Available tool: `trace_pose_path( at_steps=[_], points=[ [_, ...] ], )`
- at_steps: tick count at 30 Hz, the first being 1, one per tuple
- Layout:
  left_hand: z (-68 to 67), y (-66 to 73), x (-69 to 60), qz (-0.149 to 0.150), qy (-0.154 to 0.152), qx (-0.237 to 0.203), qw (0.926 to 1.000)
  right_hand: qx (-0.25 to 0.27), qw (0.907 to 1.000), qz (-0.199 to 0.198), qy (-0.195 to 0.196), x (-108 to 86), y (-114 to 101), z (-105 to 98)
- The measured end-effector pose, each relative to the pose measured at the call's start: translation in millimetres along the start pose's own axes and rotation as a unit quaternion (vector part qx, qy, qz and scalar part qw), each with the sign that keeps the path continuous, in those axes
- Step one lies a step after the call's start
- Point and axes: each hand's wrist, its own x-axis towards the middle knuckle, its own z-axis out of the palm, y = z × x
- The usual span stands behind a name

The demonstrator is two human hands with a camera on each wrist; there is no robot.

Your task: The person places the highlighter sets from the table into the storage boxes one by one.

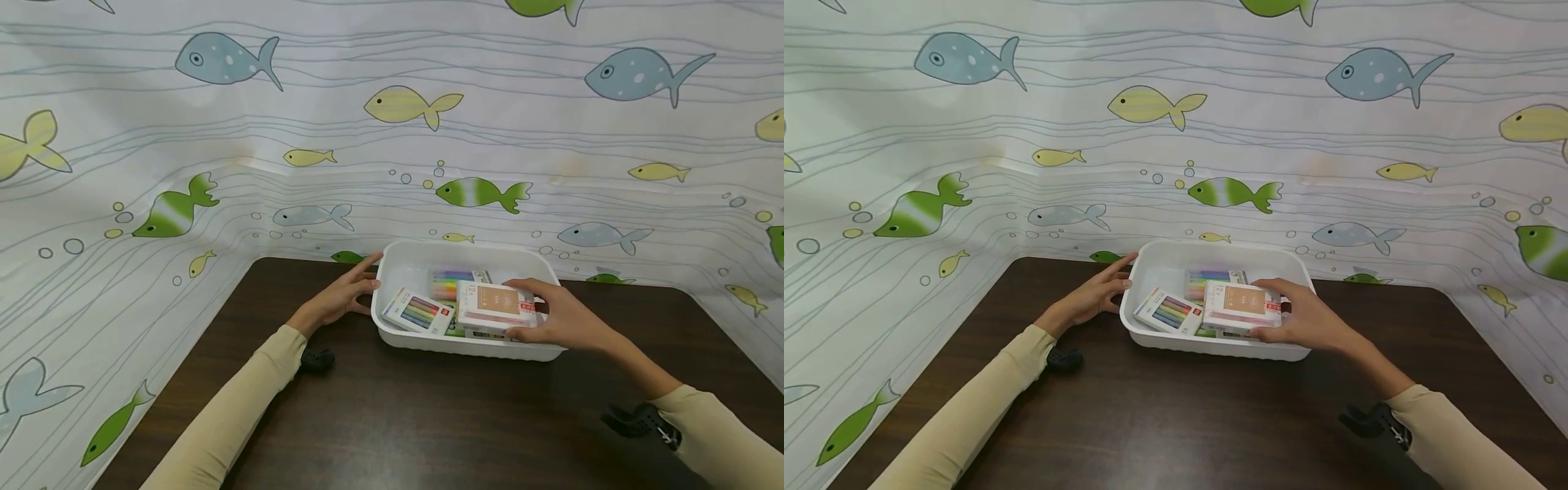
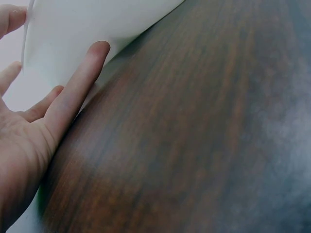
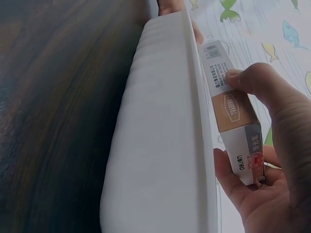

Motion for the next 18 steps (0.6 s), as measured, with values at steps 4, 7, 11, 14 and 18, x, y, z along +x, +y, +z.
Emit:
trace_pose_path(
  at_steps=[4,7,11,14,18],
  points=[
    [0.6,0.8,-0.5,-0.004,0.003,-0.003,1.0000,0.013,0.9998,-0.003,-0.011,9.4,-6.1,7.8],
    [0.1,1.3,-0.9,-0.004,0.005,-0.004,1.0000,0.004,0.9998,-0.014,-0.014,18.2,-10.3,14.7],
    [0.0,1.0,-1.3,-0.003,0.000,-0.003,1.0000,-0.017,0.9994,-0.025,-0.014,27.0,-15.6,23.9],
    [0.6,0.7,-0.9,-0.003,-0.006,-0.004,1.0000,-0.036,0.9989,-0.027,-0.009,30.0,-19.0,28.8],
    [0.8,1.5,-0.4,-0.004,-0.005,-0.005,1.0000,-0.053,0.9983,-0.025,0.005,31.0,-22.0,32.2]
  ],
)
